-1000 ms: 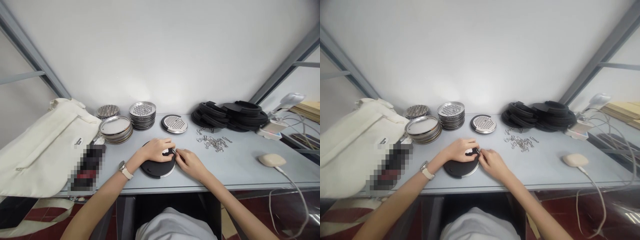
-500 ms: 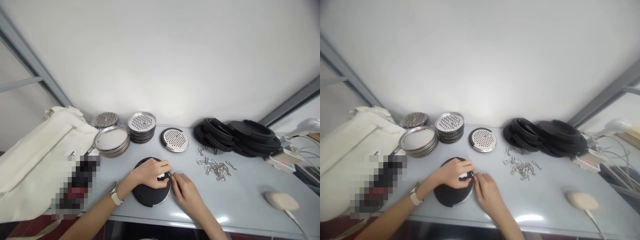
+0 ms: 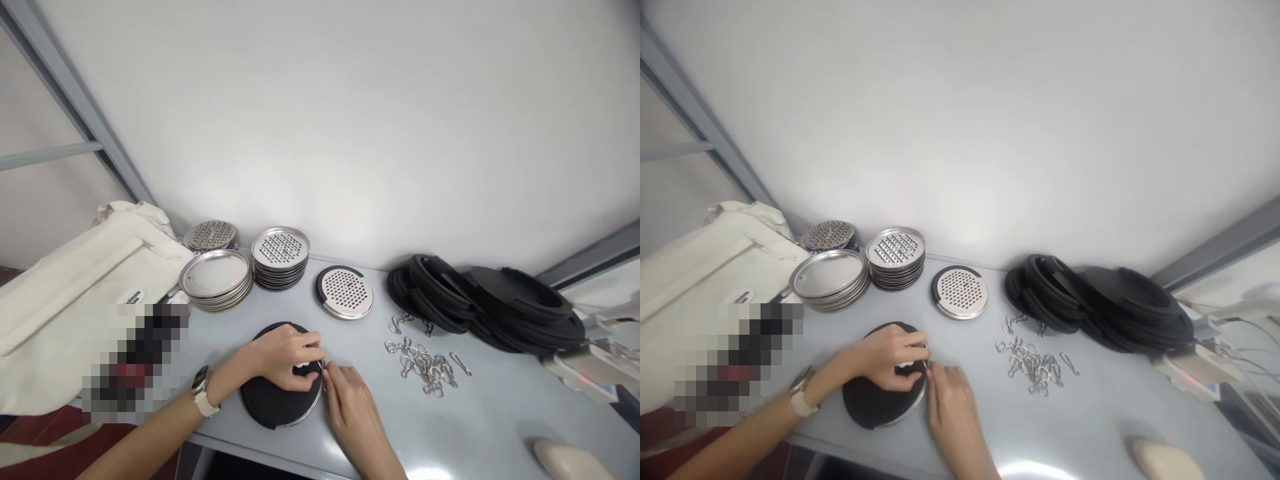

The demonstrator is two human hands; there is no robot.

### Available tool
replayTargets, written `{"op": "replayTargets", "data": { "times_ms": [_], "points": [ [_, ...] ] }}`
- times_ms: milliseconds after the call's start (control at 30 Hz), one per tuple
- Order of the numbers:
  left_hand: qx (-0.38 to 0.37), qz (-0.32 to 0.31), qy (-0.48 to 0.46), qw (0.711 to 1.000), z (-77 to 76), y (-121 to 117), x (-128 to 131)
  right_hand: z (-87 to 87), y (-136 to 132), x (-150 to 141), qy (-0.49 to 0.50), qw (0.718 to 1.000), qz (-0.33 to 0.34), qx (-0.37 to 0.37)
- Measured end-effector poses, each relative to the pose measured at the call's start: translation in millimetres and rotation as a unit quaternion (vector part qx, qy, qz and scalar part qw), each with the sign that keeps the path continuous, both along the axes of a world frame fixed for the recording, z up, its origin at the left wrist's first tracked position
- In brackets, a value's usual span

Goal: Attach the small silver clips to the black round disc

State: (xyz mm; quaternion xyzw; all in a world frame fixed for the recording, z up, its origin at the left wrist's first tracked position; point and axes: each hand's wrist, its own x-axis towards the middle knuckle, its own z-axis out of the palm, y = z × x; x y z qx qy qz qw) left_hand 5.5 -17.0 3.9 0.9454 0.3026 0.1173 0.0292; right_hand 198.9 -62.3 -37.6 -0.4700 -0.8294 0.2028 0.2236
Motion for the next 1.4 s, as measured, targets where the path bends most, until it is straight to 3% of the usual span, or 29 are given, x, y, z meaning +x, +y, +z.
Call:
{"op": "replayTargets", "data": {
  "times_ms": [767,1400],
  "points": [
    [0.048,0.000,0.004,0.999,1.2,-6.9,0.7,8.4,-4.5,-0.4,-0.045,0.998,0.000,0.042],
    [0.007,0.003,-0.045,0.999,-1.9,-6.7,0.5,9.5,-3.9,0.0,-0.045,0.997,0.007,0.062]
  ]
}}
